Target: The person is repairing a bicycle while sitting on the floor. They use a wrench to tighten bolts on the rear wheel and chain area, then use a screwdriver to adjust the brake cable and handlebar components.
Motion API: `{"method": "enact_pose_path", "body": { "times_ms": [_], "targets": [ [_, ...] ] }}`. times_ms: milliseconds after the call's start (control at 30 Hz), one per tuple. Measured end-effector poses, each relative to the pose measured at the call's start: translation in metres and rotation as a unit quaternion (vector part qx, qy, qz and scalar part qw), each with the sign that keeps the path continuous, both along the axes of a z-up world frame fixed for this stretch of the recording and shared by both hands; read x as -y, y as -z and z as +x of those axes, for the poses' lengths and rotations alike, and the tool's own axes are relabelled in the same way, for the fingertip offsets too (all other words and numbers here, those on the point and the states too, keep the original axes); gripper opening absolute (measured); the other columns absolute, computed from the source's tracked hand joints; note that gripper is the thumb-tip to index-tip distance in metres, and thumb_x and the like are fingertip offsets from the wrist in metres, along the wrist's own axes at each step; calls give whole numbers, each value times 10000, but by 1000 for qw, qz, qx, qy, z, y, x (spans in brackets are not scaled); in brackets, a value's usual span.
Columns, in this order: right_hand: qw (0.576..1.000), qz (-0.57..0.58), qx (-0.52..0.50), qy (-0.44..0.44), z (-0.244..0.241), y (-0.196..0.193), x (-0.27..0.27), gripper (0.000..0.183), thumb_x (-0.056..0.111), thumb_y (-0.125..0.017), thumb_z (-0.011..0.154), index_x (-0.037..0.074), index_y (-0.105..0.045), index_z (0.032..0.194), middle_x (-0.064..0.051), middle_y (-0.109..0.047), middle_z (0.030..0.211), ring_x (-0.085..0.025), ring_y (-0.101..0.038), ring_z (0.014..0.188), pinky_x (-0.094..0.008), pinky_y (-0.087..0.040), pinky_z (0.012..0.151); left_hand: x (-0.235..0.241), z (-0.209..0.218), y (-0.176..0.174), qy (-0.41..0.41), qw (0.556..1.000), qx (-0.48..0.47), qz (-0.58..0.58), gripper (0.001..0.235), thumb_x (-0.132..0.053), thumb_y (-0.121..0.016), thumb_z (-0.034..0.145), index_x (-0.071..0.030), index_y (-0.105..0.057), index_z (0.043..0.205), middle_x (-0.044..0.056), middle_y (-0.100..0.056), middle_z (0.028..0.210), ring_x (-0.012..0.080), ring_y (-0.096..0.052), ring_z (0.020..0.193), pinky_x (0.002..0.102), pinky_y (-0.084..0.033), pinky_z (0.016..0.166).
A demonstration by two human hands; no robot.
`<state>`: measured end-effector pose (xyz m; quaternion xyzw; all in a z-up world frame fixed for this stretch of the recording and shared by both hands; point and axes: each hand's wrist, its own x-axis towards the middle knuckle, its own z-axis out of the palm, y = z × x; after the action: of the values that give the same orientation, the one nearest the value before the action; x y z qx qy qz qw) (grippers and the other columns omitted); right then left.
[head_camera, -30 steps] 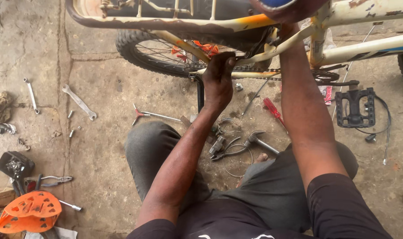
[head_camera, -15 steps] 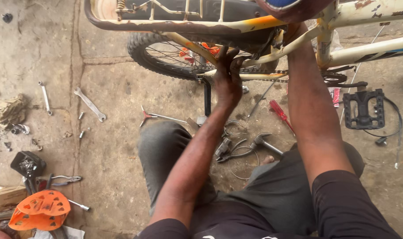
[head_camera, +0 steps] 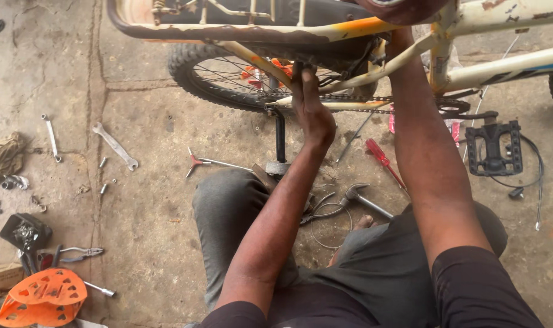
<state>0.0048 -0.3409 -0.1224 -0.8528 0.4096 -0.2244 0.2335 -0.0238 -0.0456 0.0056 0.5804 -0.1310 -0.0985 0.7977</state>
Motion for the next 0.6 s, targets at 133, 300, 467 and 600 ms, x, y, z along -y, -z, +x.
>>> {"method": "enact_pose_path", "body": {
  "times_ms": [133,300,467,600],
  "targets": [
    [1000,-3,1,-6,6,-5,2,227,147,-610,1071,30,-632,1263,-87,-665,1145,-203,-648,1032,-354,-533,926,13,16,12,0,998,-56,-10,939,-724,-258,998,-98,-139,1689,194,-417,1533,350,-437,1400,476,-317,1173],
    [999,-23,9,-31,29,-12,24,228,148,-612,1069,32,-628,1265,-84,-662,1147,-201,-646,1033,-351,-533,925,43,41,68,7,972,-148,-179,766,-647,-378,1079,-63,-237,1554,79,-366,1402,251,-354,1318,424,-301,1162],
    [998,-26,14,-51,51,8,34,229,149,-614,1068,35,-624,1266,-81,-660,1148,-199,-644,1034,-347,-532,925,52,54,83,43,938,-114,-324,508,-567,-416,1195,-116,-415,1430,62,-504,1431,230,-458,1330,452,-314,1194],
    [997,-38,21,-63,59,10,42,230,150,-616,1068,37,-620,1268,-78,-658,1149,-197,-643,1034,-345,-532,924,47,51,60,29,937,-213,-275,576,-602,-348,1059,-196,-429,1460,24,-550,1372,196,-503,1292,425,-342,1145]
  ]
}}
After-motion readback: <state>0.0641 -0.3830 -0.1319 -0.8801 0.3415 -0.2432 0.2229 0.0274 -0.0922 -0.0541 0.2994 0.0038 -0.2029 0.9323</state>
